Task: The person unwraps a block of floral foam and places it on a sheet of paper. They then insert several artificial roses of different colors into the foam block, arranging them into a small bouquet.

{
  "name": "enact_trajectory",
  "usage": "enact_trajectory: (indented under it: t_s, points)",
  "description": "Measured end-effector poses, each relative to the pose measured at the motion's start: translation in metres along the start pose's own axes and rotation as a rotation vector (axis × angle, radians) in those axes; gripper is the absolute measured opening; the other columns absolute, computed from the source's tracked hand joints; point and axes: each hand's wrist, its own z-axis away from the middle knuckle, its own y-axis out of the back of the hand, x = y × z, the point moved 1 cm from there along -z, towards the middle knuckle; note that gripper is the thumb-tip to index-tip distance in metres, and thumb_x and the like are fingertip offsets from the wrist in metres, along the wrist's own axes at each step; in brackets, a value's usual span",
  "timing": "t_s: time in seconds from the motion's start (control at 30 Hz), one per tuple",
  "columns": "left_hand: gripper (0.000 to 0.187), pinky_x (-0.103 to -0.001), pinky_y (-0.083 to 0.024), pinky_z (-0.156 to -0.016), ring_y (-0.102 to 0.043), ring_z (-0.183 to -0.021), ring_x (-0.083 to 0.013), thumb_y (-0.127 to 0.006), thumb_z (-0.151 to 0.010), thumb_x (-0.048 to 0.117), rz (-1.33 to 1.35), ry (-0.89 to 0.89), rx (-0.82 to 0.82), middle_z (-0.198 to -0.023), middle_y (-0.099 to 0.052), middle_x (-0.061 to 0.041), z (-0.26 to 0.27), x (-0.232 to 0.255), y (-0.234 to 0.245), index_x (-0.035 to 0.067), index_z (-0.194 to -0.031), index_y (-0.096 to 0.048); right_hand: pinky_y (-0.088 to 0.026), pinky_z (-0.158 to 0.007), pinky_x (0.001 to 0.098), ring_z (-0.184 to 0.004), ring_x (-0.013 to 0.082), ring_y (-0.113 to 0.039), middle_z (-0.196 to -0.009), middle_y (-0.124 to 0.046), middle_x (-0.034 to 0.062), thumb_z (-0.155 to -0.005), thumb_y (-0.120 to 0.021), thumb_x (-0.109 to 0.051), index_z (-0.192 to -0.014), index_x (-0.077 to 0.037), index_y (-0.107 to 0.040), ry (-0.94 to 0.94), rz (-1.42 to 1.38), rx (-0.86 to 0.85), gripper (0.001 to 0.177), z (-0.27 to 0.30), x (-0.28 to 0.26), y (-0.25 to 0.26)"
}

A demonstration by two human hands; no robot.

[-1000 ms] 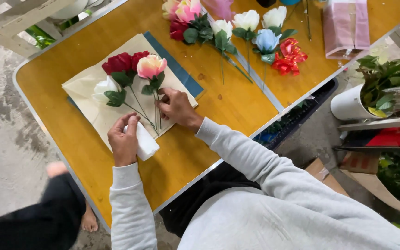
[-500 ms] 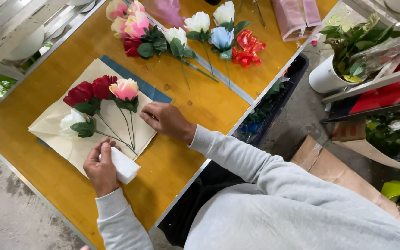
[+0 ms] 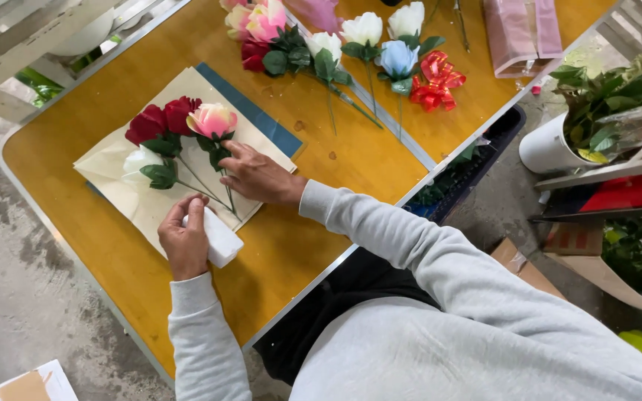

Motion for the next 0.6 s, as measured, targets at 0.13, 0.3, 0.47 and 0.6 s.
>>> enact_trajectory:
  t_s: [0.13,0.3,0.47,0.6]
  points:
    - [0.021,-0.049,-0.053,-0.093,-0.070,-0.101,-0.0335,-0.064,-0.105,0.018,-0.034,-0.063,0.037,-0.102,-0.075,-0.018,-0.006,-0.012,-0.003,0.004,-0.116,-0.075,-0.060,-0.099,0.0474,-0.128,0.0473,-0.060,-0.144,-0.051,0.0247,-0.089,-0.078,-0.020,-0.118,-0.008,-0.067,0.045,-0.013,-0.004,0.033,0.003,0.018,-0.021]
    - [0.024,-0.051,-0.052,-0.095,-0.072,-0.103,-0.0353,-0.068,-0.096,0.029,-0.037,-0.052,0.056,-0.100,-0.078,-0.013,-0.008,-0.016,0.005,0.013,-0.109,-0.079,-0.056,-0.101,0.0478,-0.123,0.0441,-0.063,-0.133,-0.063,0.0231,-0.094,-0.077,-0.017,-0.112,-0.008,-0.074,0.092,-0.034,0.140,0.020,0.007,0.014,-0.002]
    - [0.025,-0.051,-0.054,-0.093,-0.073,-0.102,-0.0356,-0.065,-0.097,0.033,-0.020,0.012,0.080,-0.101,-0.078,-0.010,-0.006,-0.020,0.004,0.017,-0.110,-0.079,-0.057,-0.096,0.0496,-0.114,0.0457,-0.066,-0.124,-0.065,0.0260,-0.095,-0.074,-0.006,-0.109,-0.002,-0.075,0.164,0.013,0.238,0.014,0.006,-0.016,0.029]
    - [0.028,-0.050,-0.057,-0.088,-0.074,-0.097,-0.0360,-0.062,-0.100,0.032,0.032,0.027,0.075,-0.103,-0.078,-0.012,-0.009,-0.019,0.005,0.012,-0.114,-0.077,-0.061,-0.085,0.0389,-0.098,0.0320,-0.072,-0.104,-0.070,0.0118,-0.096,-0.075,-0.006,-0.111,-0.006,-0.077,0.260,0.008,0.371,0.015,0.011,-0.035,0.042]
